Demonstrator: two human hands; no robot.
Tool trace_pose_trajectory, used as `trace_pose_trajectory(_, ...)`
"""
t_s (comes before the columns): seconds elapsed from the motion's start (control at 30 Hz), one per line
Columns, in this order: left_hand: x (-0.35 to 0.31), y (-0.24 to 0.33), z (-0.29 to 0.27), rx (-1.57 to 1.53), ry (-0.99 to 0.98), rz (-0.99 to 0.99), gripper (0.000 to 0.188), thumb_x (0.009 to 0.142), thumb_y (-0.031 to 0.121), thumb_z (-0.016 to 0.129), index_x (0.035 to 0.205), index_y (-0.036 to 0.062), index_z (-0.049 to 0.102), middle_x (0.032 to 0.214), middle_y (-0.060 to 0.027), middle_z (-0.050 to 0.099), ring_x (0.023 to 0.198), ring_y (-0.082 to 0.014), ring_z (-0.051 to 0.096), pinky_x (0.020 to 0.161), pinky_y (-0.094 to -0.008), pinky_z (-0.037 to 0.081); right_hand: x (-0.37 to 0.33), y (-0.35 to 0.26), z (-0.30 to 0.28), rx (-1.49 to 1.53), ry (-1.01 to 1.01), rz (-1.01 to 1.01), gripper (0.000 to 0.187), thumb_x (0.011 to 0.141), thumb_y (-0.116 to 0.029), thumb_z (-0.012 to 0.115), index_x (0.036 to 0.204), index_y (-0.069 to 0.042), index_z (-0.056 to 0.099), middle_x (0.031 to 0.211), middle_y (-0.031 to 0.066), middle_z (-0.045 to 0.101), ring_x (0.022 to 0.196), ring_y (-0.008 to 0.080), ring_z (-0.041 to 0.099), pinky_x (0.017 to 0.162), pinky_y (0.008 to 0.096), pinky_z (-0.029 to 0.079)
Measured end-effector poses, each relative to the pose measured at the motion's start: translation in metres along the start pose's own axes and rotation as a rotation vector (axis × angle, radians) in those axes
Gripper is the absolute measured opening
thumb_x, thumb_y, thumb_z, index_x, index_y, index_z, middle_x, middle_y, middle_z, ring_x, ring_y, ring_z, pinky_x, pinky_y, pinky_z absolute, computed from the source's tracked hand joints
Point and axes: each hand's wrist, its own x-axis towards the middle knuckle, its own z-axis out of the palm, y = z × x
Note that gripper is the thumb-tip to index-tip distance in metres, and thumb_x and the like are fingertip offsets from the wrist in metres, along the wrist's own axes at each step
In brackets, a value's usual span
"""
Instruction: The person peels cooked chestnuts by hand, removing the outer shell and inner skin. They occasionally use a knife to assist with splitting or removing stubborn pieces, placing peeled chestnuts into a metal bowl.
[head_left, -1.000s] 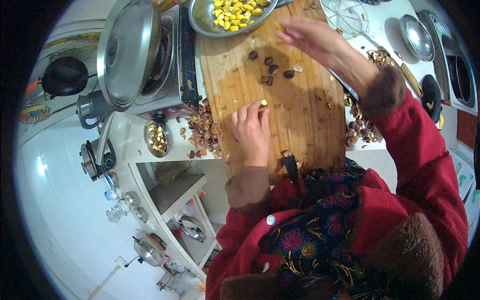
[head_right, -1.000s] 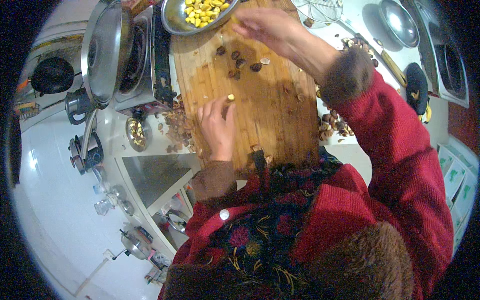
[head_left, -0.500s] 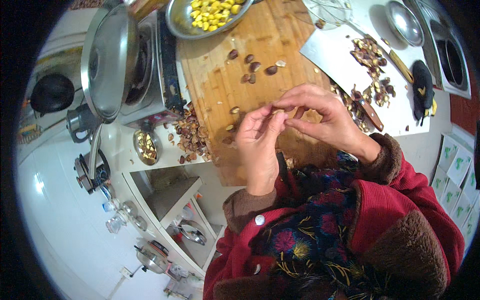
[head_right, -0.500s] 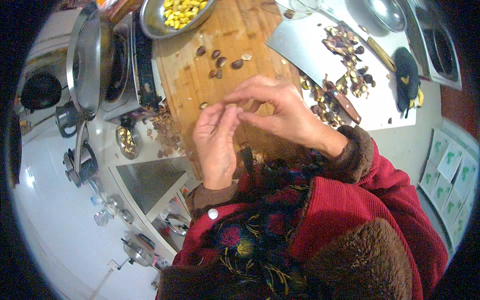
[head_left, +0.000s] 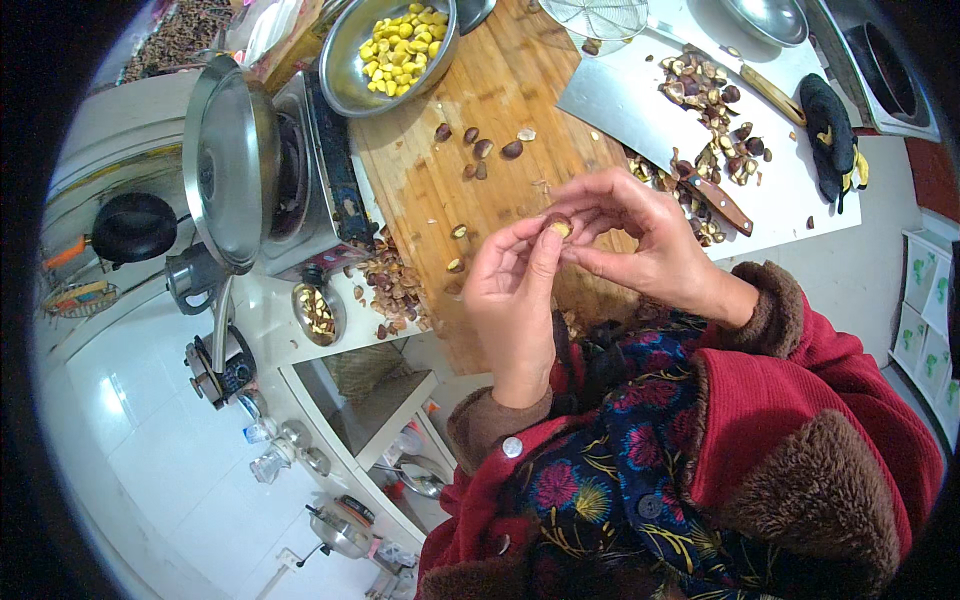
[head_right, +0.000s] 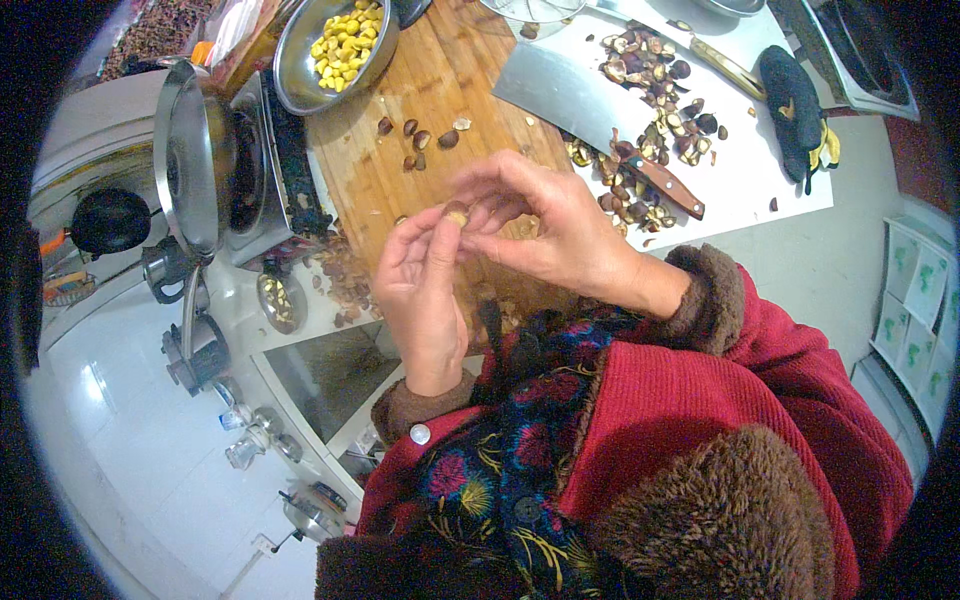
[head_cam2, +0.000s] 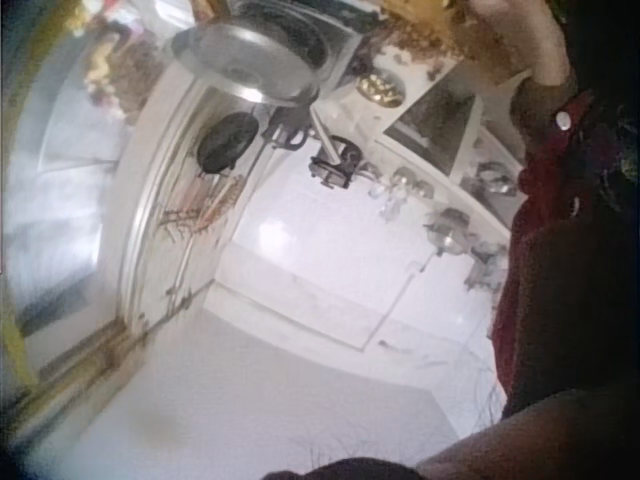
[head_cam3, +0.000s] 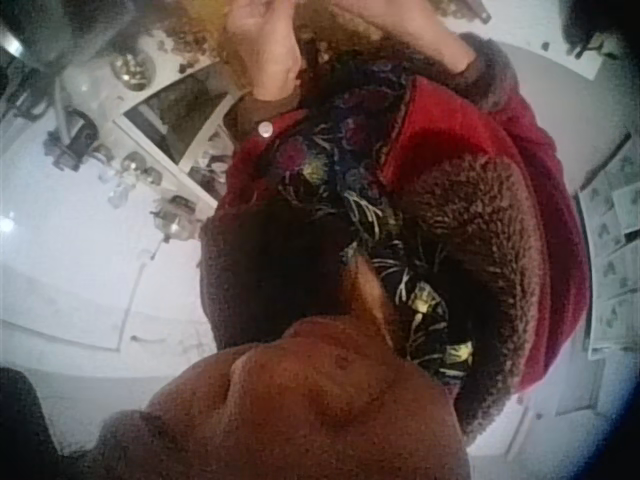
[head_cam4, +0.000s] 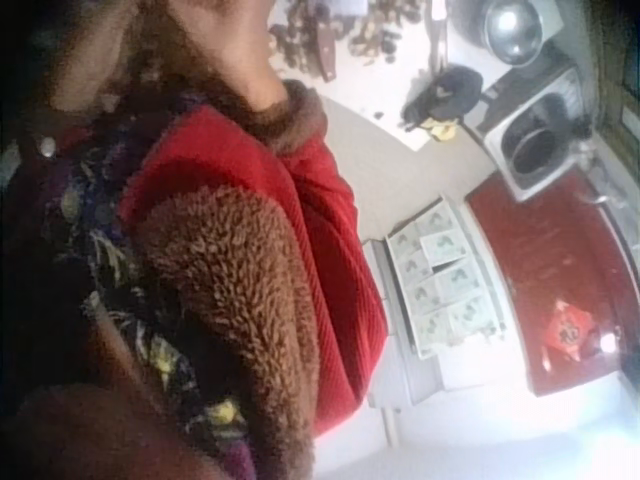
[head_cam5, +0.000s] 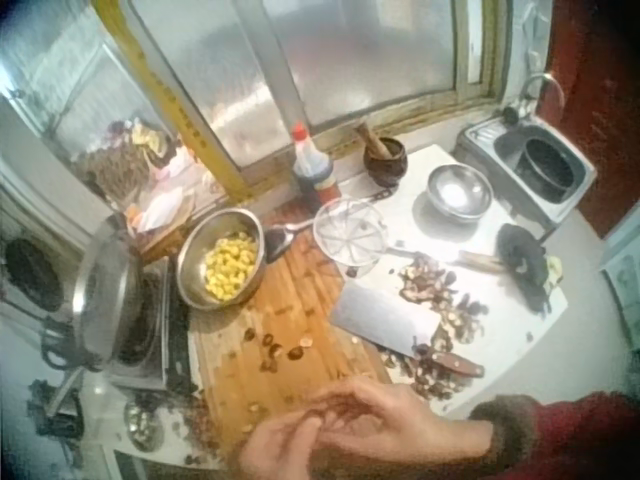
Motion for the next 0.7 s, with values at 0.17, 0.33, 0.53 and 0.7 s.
trace_pose_trajectory(0.17, -0.011, 0.004, -0.004, 0.206, -0.011, 0.017, 0.023, 0.088, 0.004, 0.064, 0.109, -0.0065, 0.062, 0.094, -0.0072, 0.066, 0.084, -0.0114, 0.062, 0.075, -0.0229, 0.051, 0.004, -0.001, -0.011, -0.366, -0.105, -0.226, 0.026, 0.073, -0.006, 0.073, 0.097, -0.003, 0.064, 0.09, 0.01, 0.064, 0.082, 0.0255, 0.064, 0.071, 0.0323, 0.05)
trace_pose_trajectory(0.33, -0.011, -0.001, -0.009, 0.316, 0.009, 0.081, 0.019, 0.087, 0.005, 0.065, 0.103, -0.0053, 0.065, 0.088, -0.006, 0.067, 0.076, -0.0103, 0.063, 0.069, -0.0213, 0.052, 0.0, -0.005, -0.004, -0.497, -0.118, -0.251, 0.023, 0.074, -0.003, 0.071, 0.096, -0.003, 0.064, 0.086, 0.0126, 0.062, 0.081, 0.0298, 0.062, 0.068, 0.0346, 0.05)
trace_pose_trajectory(0.53, -0.013, -0.008, -0.016, 0.419, -0.023, 0.158, 0.017, 0.083, -0.003, 0.066, 0.1, -0.004, 0.066, 0.084, -0.0042, 0.066, 0.074, -0.0075, 0.062, 0.067, -0.0206, 0.051, 0.0, -0.006, -0.004, -0.425, -0.128, -0.127, 0.023, 0.074, -0.004, 0.073, 0.095, -0.001, 0.065, 0.08, 0.0122, 0.063, 0.071, 0.0265, 0.064, 0.063, 0.0325, 0.051)
trace_pose_trajectory(0.7, -0.011, -0.01, -0.02, 0.424, -0.037, 0.209, 0.014, 0.078, -0.003, 0.069, 0.092, -0.0014, 0.067, 0.077, -0.005, 0.067, 0.069, -0.0081, 0.064, 0.061, -0.0231, 0.052, -0.001, -0.013, -0.006, -0.317, -0.137, -0.023, 0.016, 0.073, -0.005, 0.074, 0.086, 0.0, 0.066, 0.075, 0.0116, 0.064, 0.067, 0.0218, 0.066, 0.06, 0.0286, 0.052)
